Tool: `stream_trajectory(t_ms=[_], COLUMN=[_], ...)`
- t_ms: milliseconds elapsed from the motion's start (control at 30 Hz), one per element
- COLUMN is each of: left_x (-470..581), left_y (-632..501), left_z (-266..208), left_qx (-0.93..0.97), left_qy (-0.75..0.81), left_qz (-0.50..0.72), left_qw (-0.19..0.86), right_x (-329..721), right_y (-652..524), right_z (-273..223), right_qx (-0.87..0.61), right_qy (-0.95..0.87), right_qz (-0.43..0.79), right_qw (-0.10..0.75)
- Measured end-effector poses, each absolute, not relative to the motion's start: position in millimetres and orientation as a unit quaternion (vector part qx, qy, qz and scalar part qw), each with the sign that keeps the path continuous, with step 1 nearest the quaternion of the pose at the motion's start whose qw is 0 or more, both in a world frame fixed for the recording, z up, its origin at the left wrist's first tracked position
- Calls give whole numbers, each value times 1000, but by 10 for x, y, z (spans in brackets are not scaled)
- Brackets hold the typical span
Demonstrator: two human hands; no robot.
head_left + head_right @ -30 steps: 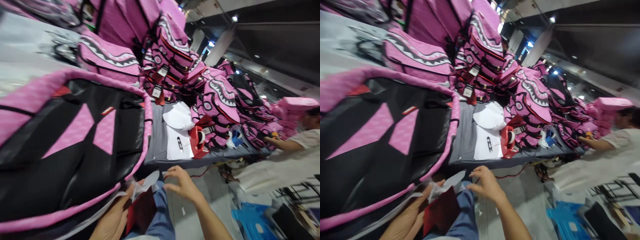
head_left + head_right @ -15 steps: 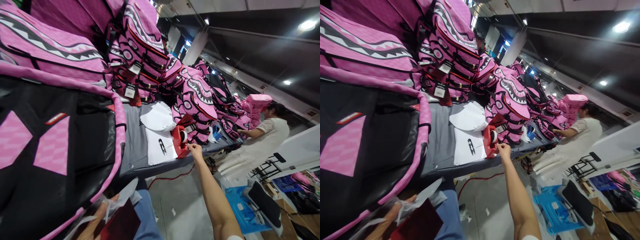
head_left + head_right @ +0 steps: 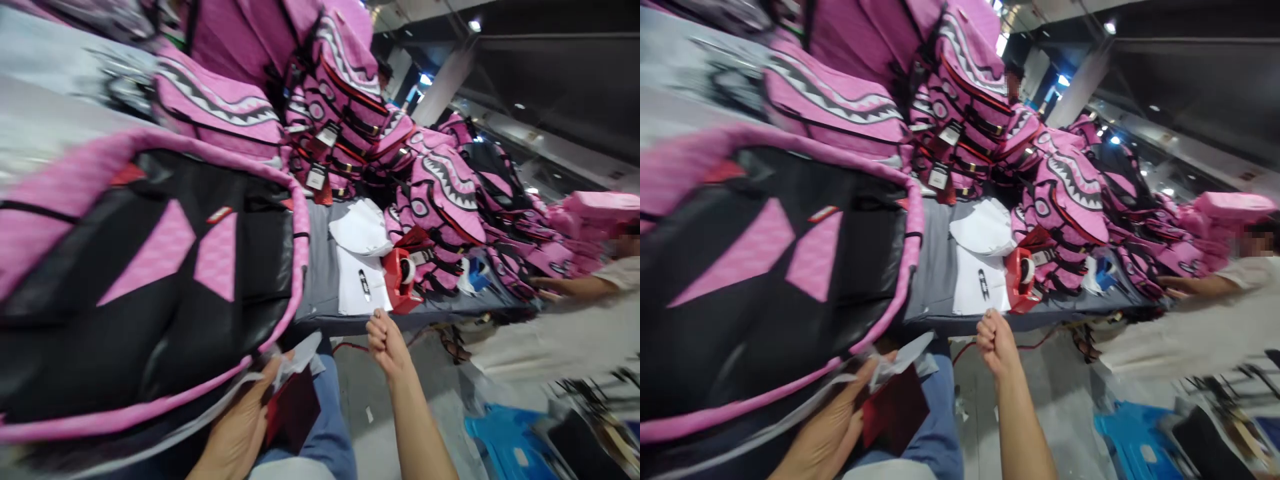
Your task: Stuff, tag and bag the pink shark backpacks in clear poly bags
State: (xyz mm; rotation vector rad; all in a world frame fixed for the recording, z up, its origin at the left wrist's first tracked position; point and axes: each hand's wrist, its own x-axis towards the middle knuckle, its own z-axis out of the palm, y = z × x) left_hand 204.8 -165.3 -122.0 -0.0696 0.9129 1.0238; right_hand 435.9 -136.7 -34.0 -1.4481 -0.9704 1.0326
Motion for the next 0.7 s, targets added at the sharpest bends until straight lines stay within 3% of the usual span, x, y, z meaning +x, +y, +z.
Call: stream_trajectory(t_ms=[67, 133, 300, 467, 700], left_x=[2058, 2073, 2096, 2104, 2072], left_y=[-1634, -1598, -1579, -1593, -1598], left_z=[-981, -854, -931, -1030, -938], left_qx=[-45, -41, -32, -48, -42], left_qy=[402, 400, 426, 416, 387], left_qz=[475, 504, 588, 593, 602], left_qw=[781, 765, 686, 688, 697], right_x=[3987, 3690, 3318, 3266, 3266], right_y=[-1393, -1398, -1215, -1099, -1127], right_z=[-241, -118, -36, -221, -224], right_qx=[-526, -472, -414, -430, -461], right_qy=[-481, -611, -856, -889, -875], right_qz=[518, 505, 235, 12, 35], right_qw=[472, 386, 204, 155, 142])
